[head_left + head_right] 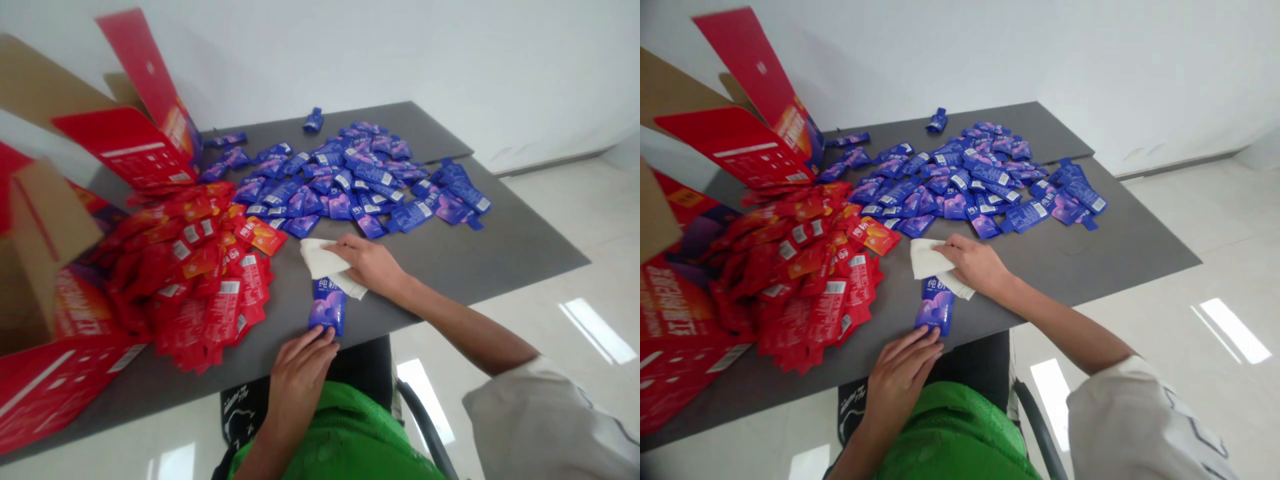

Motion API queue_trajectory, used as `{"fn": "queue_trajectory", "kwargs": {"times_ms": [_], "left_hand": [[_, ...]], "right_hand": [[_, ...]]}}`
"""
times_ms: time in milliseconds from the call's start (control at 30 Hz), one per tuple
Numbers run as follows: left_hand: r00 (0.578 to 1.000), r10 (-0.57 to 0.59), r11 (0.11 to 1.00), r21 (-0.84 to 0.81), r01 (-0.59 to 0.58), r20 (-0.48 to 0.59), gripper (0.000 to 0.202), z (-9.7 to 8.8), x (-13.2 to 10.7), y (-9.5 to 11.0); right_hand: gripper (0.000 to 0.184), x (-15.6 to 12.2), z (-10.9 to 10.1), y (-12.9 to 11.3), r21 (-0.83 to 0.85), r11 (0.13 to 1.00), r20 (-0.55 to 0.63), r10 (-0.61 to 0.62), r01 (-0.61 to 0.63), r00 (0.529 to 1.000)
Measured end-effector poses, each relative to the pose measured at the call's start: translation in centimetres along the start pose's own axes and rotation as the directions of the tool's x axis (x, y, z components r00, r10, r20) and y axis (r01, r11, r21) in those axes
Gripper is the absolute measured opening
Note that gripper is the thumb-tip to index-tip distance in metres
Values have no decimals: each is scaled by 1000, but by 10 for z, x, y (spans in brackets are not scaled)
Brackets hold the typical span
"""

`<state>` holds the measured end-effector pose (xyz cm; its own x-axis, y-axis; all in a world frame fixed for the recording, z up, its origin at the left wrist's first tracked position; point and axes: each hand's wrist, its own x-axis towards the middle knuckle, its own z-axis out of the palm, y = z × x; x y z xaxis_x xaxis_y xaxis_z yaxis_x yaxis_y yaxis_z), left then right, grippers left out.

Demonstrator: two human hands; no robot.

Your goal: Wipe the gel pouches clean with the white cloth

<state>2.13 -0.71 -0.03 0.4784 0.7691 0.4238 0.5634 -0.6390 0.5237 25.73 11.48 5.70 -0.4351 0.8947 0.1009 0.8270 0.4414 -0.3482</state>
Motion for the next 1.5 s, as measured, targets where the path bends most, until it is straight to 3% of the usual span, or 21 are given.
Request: {"fn": "queue_trajectory", "kwargs": {"times_ms": [100,200,300,400,467,567,633,733,833,1000,1100,1167,1233,1300,1400,1500], "left_hand": [[1000,2,999,43,-1,-20,18,1,-2,-1],[998,-5,995,103,11,-58,23,0,-3,-1],[1000,-12,998,61,12,-5,19,-1,-2,0],[1000,-8,1000,9,8,16,18,-1,0,1],[1000,-11,1000,2,11,8,18,-1,1,2],[1000,-14,1000,-1,14,3,18,0,0,1],[1000,-9,999,31,9,-15,18,1,-2,1],[999,-3,993,114,9,-47,25,0,-3,0],[1000,-9,998,69,9,-6,19,-1,-2,0],[1000,-10,1000,-3,10,7,18,0,0,2],[1000,-9,1000,2,9,3,18,1,-1,1],[1000,-10,999,33,10,-8,18,1,-2,0],[999,-13,996,87,16,-33,22,0,-3,0],[999,-22,993,112,26,-35,25,0,-3,0],[1000,-18,999,46,18,7,18,-1,-1,0],[1000,-2,1000,10,2,16,19,-1,-1,1]], "right_hand": [[52,-32,8,-28,97,983,-9,-158,158,987],[42,-56,25,-46,158,946,51,-295,284,954],[47,-41,31,-32,139,975,90,-185,172,979],[46,-5,17,-2,7,1000,84,-14,14,996],[44,9,5,8,-41,999,58,29,-26,998],[52,-5,-1,-4,2,1000,18,-28,28,999],[55,-29,7,-24,75,988,26,-135,133,991],[44,-56,25,-45,158,951,71,-280,267,957],[45,-43,31,-36,159,971,112,-197,178,974],[44,8,6,5,-27,999,96,24,-21,995],[51,-2,0,-4,7,1000,56,-2,2,998],[55,-25,7,-23,84,992,66,-97,91,993],[47,-47,18,-40,152,966,96,-225,209,970],[44,-55,27,-46,194,952,109,-259,235,960],[49,-35,29,-29,139,984,126,-132,115,983],[46,-2,17,-1,-2,1000,96,16,-16,995]]}}
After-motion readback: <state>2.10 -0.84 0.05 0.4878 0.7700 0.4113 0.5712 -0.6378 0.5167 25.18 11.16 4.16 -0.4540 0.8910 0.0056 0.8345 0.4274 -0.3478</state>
